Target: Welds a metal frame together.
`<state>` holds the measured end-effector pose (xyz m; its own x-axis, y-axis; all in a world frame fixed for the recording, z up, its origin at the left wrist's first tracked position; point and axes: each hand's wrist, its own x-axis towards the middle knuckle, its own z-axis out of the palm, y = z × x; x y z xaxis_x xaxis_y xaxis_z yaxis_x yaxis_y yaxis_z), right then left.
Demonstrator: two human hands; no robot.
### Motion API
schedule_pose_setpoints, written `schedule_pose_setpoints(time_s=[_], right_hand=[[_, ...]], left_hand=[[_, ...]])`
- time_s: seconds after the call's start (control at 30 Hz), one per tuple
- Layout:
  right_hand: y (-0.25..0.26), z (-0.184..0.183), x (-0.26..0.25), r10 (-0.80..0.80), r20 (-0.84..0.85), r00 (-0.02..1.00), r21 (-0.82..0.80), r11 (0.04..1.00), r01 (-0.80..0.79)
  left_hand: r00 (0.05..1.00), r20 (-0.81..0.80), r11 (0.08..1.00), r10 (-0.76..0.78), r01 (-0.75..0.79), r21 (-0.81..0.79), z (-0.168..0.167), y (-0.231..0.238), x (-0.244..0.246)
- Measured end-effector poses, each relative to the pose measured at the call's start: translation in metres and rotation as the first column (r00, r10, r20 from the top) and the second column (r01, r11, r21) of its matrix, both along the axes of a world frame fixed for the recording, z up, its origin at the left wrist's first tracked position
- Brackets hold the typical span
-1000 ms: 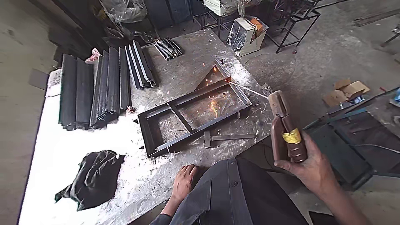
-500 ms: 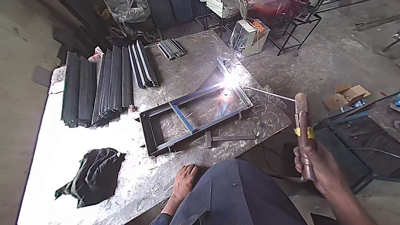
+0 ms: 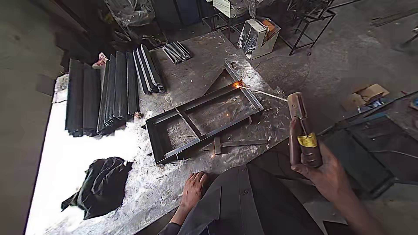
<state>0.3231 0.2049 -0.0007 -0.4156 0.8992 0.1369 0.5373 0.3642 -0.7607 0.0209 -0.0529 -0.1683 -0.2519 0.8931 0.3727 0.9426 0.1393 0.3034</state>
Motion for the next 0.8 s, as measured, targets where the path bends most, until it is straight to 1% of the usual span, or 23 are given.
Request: schedule_pose_setpoints(time_s=[0.27,0.4,0.7,0.8], right_hand=[[0.0038,0.0008,-0.0026,0.001,0.017,1.000,0.031,1.000,-0.002],[0.0045,0.0003,-0.0018,0.013,0.003,1.000,0.038,0.999,-0.013],[-0.0007,0.0065,-0.0014,-0.013,0.035,0.999,0.010,1.000,0.012],[0.0001,0.0056,-0.0003,-0.021,0.089,0.996,0.032,0.999,0.019]], left_hand=[[1.000,-0.028,0.999,-0.002,0.003,0.048,-0.0048,0.0009,-0.0024],[1.000,-0.015,1.000,0.006,-0.006,0.028,-0.0023,0.0011,-0.0013],[1.000,-0.019,1.000,0.010,-0.010,-0.010,0.0009,0.0028,-0.0003],[1.000,-0.027,1.000,0.007,-0.007,-0.012,-0.0006,0.0023,-0.0005]])
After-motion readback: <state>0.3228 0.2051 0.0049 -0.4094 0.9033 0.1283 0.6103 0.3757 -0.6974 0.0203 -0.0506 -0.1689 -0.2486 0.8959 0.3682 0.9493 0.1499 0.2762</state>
